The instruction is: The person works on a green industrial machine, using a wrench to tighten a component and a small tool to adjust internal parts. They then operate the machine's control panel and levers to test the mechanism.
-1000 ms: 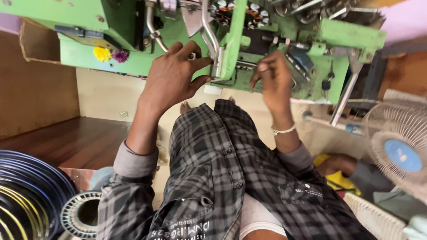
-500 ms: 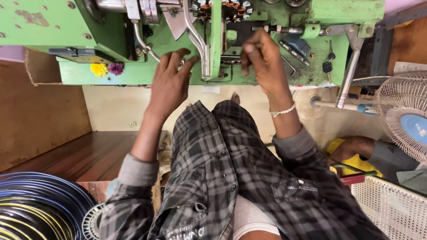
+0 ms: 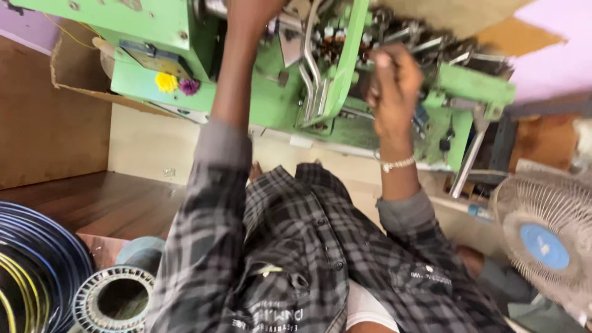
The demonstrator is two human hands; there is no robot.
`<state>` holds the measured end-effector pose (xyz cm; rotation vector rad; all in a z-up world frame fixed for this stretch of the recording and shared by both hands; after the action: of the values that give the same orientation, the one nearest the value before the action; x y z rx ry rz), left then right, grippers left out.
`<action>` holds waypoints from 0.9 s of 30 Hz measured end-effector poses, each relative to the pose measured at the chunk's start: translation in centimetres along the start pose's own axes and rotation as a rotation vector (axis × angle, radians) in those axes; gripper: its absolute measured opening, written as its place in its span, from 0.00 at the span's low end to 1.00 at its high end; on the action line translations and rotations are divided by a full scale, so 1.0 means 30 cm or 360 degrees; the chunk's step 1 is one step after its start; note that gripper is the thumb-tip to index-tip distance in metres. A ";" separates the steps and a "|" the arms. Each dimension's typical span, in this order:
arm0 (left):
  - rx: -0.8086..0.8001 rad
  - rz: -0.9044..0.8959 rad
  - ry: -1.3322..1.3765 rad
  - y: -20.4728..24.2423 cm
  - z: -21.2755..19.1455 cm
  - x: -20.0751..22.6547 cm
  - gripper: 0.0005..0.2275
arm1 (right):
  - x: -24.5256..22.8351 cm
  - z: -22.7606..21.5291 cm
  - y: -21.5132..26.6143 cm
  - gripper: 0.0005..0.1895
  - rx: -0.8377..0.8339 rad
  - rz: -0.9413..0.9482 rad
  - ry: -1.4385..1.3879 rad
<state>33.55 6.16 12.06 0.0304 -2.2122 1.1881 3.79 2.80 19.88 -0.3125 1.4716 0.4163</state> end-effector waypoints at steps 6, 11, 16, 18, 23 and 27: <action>0.0553 -0.1243 0.0389 0.568 -0.199 0.150 0.13 | -0.111 -0.299 0.011 0.11 0.0252 -0.0188 -0.0284; 0.0234 -0.0376 -0.0119 0.491 -0.298 0.387 0.03 | -0.266 -0.598 -0.011 0.18 0.0091 -0.0463 -0.0629; -0.0444 -0.0155 -0.0106 0.376 -0.098 0.304 0.20 | -0.545 -0.717 -0.181 0.20 -0.0004 -0.0610 -0.0680; -0.0710 -0.0076 -0.0453 0.312 -0.032 0.289 0.31 | -0.775 -0.634 -0.330 0.19 -0.0019 -0.0745 -0.0633; -0.0905 -0.0168 -0.0311 0.336 0.006 0.319 0.34 | -1.246 -0.311 -0.730 0.19 -0.0054 -0.0935 -0.0367; -0.0565 -0.0160 -0.0237 0.487 -0.079 0.377 0.25 | -1.253 -0.283 -0.728 0.18 -0.0078 -0.0957 -0.0126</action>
<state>21.27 19.58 8.10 0.0851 -2.4911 0.7475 4.29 -23.46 55.57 -0.7427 1.2186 -0.0216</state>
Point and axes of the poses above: each hand's wrist, its own y-axis away from the middle knuckle, its own z-axis out of the palm, x = y × z, the point moved 8 cm from there along -y, towards the middle knuckle, and after that the axes turned 12 degrees about z, right-handed, at the moved point
